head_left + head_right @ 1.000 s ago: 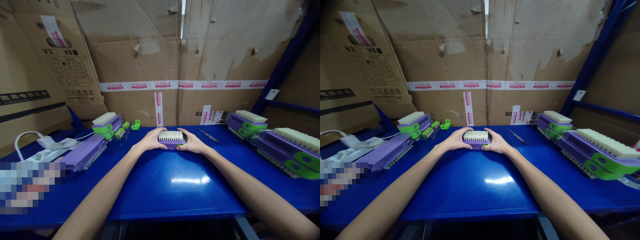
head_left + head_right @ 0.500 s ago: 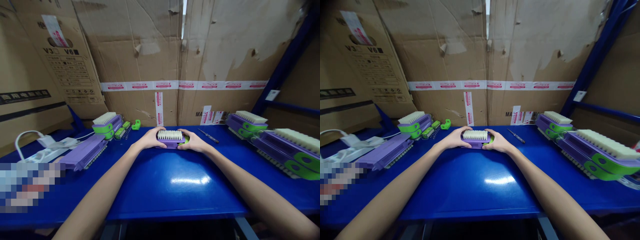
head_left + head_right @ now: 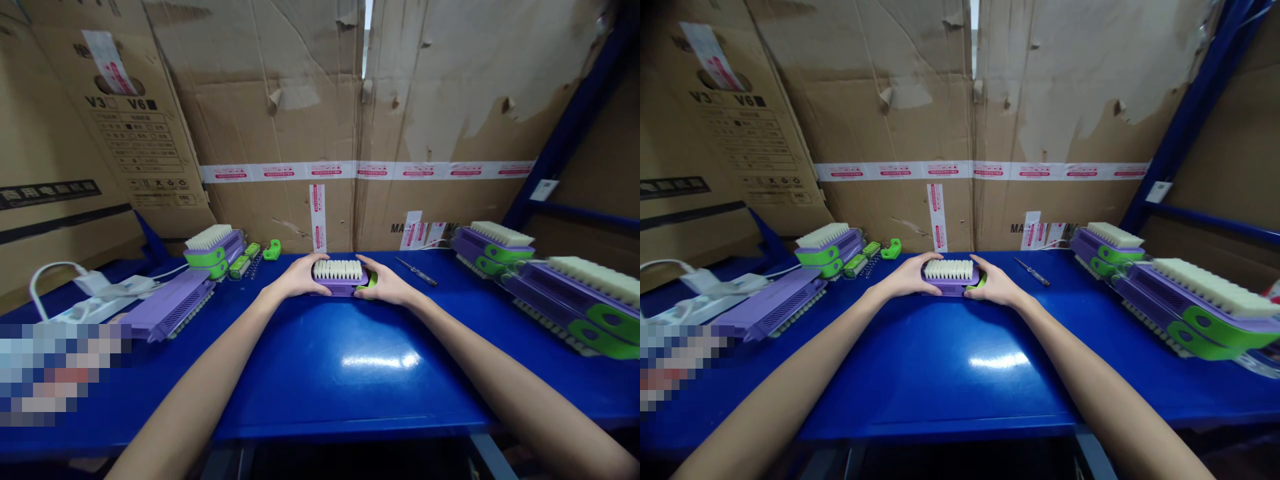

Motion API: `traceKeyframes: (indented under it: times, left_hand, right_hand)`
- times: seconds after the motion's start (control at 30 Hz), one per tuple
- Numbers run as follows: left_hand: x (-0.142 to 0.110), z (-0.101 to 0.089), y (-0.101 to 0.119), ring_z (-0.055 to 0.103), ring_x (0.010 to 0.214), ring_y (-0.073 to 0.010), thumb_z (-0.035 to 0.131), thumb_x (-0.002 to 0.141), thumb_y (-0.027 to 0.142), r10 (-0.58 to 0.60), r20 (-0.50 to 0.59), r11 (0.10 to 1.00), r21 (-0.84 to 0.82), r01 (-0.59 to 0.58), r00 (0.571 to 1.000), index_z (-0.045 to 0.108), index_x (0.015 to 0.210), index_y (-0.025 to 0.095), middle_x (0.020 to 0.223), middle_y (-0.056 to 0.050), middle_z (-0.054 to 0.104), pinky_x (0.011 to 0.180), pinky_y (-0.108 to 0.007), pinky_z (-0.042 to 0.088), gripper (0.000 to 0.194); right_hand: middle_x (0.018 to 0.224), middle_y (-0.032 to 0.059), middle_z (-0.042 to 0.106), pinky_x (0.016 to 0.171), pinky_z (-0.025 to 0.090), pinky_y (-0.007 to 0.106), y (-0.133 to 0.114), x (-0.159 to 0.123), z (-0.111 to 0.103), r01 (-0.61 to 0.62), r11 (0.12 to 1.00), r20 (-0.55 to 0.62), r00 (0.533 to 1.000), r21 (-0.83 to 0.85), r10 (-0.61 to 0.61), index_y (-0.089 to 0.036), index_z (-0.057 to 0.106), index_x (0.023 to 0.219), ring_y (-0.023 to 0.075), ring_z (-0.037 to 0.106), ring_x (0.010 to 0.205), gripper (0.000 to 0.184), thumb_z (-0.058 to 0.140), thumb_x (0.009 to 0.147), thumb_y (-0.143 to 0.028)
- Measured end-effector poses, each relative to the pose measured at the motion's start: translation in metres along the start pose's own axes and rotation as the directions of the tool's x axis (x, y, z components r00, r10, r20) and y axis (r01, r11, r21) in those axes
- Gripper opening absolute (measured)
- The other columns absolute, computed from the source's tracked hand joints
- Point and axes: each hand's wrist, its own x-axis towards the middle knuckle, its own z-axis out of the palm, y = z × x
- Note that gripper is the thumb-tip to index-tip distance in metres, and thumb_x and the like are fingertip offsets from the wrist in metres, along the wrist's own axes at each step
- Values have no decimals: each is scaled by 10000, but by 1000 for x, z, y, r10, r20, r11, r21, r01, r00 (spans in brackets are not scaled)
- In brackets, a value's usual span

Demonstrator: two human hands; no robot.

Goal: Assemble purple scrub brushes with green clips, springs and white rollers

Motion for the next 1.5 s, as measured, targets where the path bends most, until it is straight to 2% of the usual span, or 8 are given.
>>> traceKeyframes:
  times: [0.1, 0.37, 0.5, 0.67, 0.97, 1.27, 1.5]
  left_hand:
    - [-1, -1, 2, 532, 1133, -291, 834, 449, 402, -3, 7, 1000, 7, 3, 1000, 510, 1239, 158, 1247, -116, 566, 972, -405, 402, 888]
    - [-2, -1, 5, 528, 1140, -285, 840, 445, 375, -10, 25, 999, -41, 11, 1000, 513, 1241, 161, 1253, -111, 562, 990, -407, 391, 886]
    - [-2, -3, 1, 539, 1117, -278, 844, 430, 399, -13, 45, 993, -113, 18, 999, 515, 1245, 165, 1224, -102, 576, 972, -401, 407, 909]
    - [-1, -7, -3, 556, 1102, -268, 851, 426, 364, -35, 95, 972, -227, 56, 995, 512, 1248, 151, 1202, -115, 591, 971, -400, 409, 915]
    - [-1, -6, -1, 575, 1102, -258, 849, 432, 261, -61, 143, 900, -419, 116, 988, 514, 1236, 152, 1176, -130, 613, 983, -436, 405, 877]
    - [-1, -6, 0, 575, 1111, -257, 855, 435, 256, -107, 162, 870, -463, 171, 981, 513, 1237, 141, 1180, -144, 613, 983, -433, 414, 879]
    - [-1, -5, -1, 571, 1116, -248, 860, 433, 262, -94, 148, 883, -443, 151, 984, 526, 1206, 134, 1193, -147, 605, 989, -418, 412, 852]
  right_hand:
    - [1320, 136, 513, 1060, 348, 427, 1, 0, -1, 11, 1000, 6, 1000, 5, -11, -152, 316, 1421, 277, 506, 1192, 1000, 807, 558, -268]
    - [1288, 113, 524, 1032, 367, 420, -5, -1, 1, 29, 995, -10, 1000, -94, -30, -163, 427, 1338, 271, 517, 1149, 921, 813, 505, -243]
    - [1231, 93, 558, 1011, 387, 372, -11, -3, 0, 9, 1000, 6, 1000, -18, -9, -147, 460, 1290, 235, 538, 1107, 876, 818, 494, -232]
    - [1151, 76, 596, 980, 408, 366, -17, -4, -1, -48, 995, 37, 998, 88, 45, -142, 505, 1223, 218, 557, 1054, 788, 817, 505, -233]
    - [1185, 92, 582, 1010, 389, 375, -14, -4, -2, -66, 981, 62, 997, 181, 55, -140, 494, 1237, 221, 546, 1085, 814, 831, 512, -289]
    - [1190, 95, 597, 1007, 401, 381, -15, -4, -6, -122, 949, 118, 989, 291, 90, -140, 501, 1250, 229, 557, 1094, 806, 821, 523, -280]
    - [1215, 121, 581, 1010, 398, 378, -17, -3, -4, -116, 960, 83, 992, 253, 98, -108, 485, 1261, 233, 552, 1101, 844, 825, 503, -254]
